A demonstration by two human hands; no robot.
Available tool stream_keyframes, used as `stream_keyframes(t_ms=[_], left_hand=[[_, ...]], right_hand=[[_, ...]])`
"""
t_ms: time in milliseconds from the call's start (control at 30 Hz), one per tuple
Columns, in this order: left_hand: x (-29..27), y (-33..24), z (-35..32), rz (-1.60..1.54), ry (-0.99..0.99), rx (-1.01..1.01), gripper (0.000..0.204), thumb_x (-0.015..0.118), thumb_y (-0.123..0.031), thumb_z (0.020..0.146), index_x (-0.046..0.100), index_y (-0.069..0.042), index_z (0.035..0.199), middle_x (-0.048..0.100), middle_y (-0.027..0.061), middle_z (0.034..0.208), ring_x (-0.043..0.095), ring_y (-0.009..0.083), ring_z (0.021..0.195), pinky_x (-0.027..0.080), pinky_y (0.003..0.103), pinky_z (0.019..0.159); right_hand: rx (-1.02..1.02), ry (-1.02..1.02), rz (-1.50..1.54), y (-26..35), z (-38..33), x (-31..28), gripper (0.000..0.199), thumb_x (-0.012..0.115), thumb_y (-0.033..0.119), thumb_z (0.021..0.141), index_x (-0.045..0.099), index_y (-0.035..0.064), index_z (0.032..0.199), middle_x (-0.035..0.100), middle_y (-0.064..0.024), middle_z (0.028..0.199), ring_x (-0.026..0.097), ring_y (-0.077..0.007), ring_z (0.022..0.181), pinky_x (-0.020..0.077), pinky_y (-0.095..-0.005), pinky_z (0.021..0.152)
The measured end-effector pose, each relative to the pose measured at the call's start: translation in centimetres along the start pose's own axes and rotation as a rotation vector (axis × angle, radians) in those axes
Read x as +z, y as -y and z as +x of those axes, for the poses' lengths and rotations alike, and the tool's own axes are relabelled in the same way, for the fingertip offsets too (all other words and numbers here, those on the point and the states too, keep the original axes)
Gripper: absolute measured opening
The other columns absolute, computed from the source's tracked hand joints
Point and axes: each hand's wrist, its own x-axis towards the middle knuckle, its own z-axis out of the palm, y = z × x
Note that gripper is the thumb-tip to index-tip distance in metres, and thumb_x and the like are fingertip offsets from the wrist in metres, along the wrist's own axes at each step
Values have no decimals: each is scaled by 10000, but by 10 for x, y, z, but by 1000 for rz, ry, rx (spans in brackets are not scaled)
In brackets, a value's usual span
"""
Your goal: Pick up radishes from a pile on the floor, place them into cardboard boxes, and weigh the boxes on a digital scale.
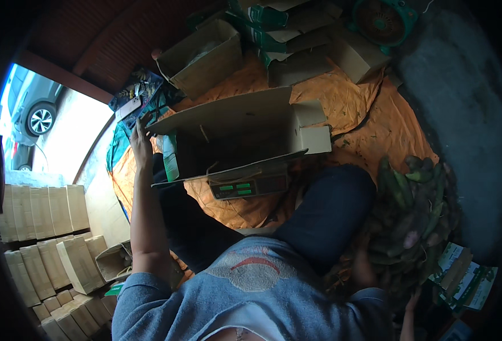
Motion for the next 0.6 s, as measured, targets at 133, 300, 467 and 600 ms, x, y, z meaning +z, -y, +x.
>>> stream_keyframes(t_ms=[133, 300, 467, 600], left_hand=[[-4, -7, -15, 65, 52, -10, 493, 368, -368, 1093, 598, 11, 1310, 667, 143, 1241, 665, 222, 1063, 534, 327, 892], [-13, 28, -30, -51, -64, -171, 529, 417, -391, 1070, 537, 68, 1305, 636, 191, 1255, 654, 263, 1118, 536, 357, 935], [26, 13, -47, -89, -117, -240, 523, 409, -364, 1073, 521, 83, 1320, 584, 206, 1312, 627, 319, 1165, 570, 374, 949], [44, 25, -50, -78, -87, -305, 489, 379, -327, 1085, 515, 74, 1331, 575, 214, 1335, 622, 289, 1188, 562, 354, 978]], right_hand=[[127, -41, 165, 64, 102, -19, 741, 687, 254, 860, 364, 53, 1496, 539, -179, 1340, 481, -374, 1298, 468, -452, 1025], [340, 84, 315, 99, 94, -36, 772, 668, 286, 878, 305, 59, 1521, 483, -187, 1397, 456, -390, 1313, 448, -468, 1045], [617, 319, 351, 93, -25, -17, 805, 650, 318, 897, 246, 64, 1546, 426, -195, 1454, 431, -405, 1328, 428, -483, 1065], [786, 437, 473, 80, -50, 58, 865, 655, 379, 898, 195, 64, 1559, 363, -208, 1492, 413, -407, 1339, 411, -489, 1081]])
